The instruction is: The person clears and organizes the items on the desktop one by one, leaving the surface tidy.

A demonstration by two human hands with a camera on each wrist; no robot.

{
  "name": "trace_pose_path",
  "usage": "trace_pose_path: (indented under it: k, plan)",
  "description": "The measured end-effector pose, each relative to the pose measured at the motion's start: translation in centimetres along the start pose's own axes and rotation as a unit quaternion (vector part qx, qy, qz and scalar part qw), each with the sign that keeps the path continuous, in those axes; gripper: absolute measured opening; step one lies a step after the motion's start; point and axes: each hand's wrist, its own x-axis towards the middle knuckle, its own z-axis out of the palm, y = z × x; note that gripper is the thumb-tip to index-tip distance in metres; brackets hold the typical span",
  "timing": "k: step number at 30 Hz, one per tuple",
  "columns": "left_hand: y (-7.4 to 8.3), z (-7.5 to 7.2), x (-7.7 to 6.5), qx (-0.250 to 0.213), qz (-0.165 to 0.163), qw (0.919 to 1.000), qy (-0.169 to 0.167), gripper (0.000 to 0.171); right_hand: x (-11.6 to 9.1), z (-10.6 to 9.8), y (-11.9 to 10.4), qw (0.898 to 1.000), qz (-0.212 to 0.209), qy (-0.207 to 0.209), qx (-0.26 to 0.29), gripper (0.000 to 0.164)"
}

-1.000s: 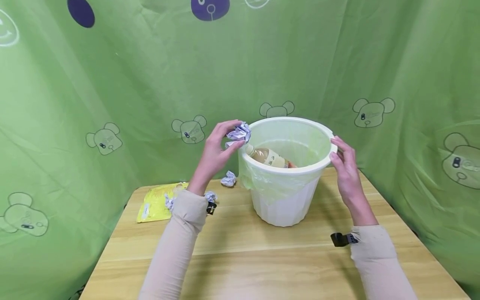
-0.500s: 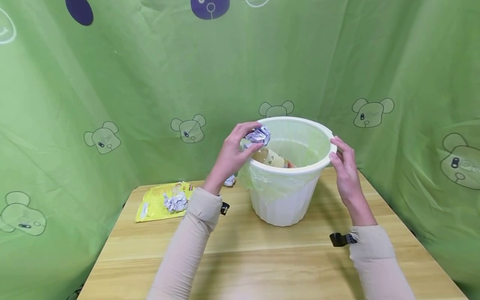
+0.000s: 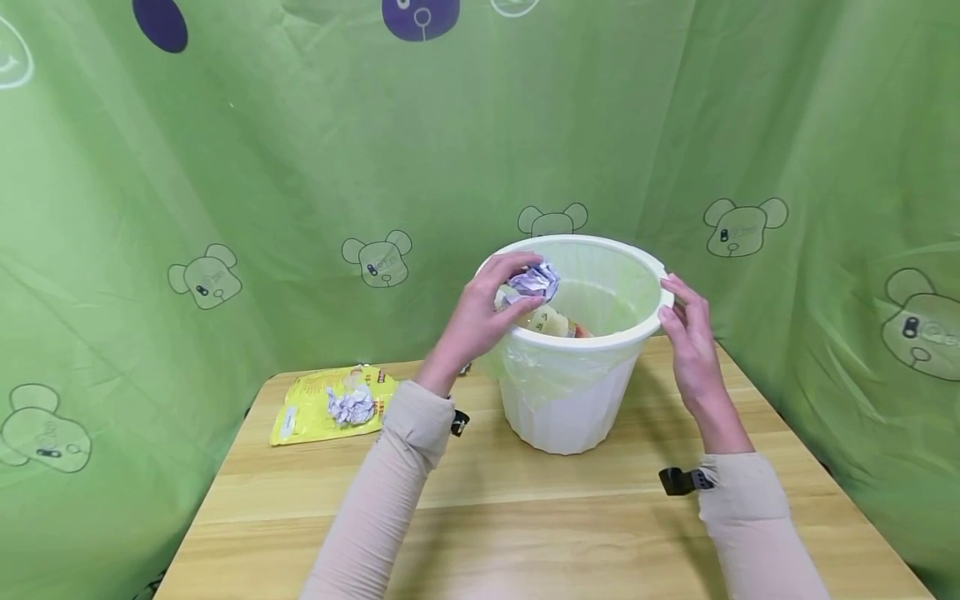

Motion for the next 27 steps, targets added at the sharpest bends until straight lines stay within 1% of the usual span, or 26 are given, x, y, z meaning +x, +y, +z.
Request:
trace_pose_path:
  k: [7, 10, 16, 23, 27]
  plan:
    - [0.20, 0.20, -0.25, -0.006, -0.001, 0.9996, -0.028, 0.059, -0.01, 0.03, -0.05, 1.000, -0.001, 0.000, 0.005, 0.050]
    - [0.21, 0.23, -0.43, -0.006, -0.003, 0.9993, -0.035, 0.062, 0.00, 0.03, -0.07, 1.000, -0.001, 0.000, 0.004, 0.050]
    - [0.00, 0.31, -0.66, 0.002, 0.002, 0.9993, -0.037, 0.062, -0.02, 0.03, 0.07, 1.000, -0.002, 0.000, 0.003, 0.049]
    - [-0.29, 0.35, -0.77, 0.001, 0.008, 0.9994, -0.035, 0.061, -0.04, 0.06, 0.09, 1.000, -0.007, 0.002, 0.017, 0.049]
    - [-0.17, 0.25, -0.81, 0.002, 0.004, 0.9994, -0.035, 0.061, 0.05, 0.10, 0.14, 1.000, -0.010, 0.001, 0.025, 0.049]
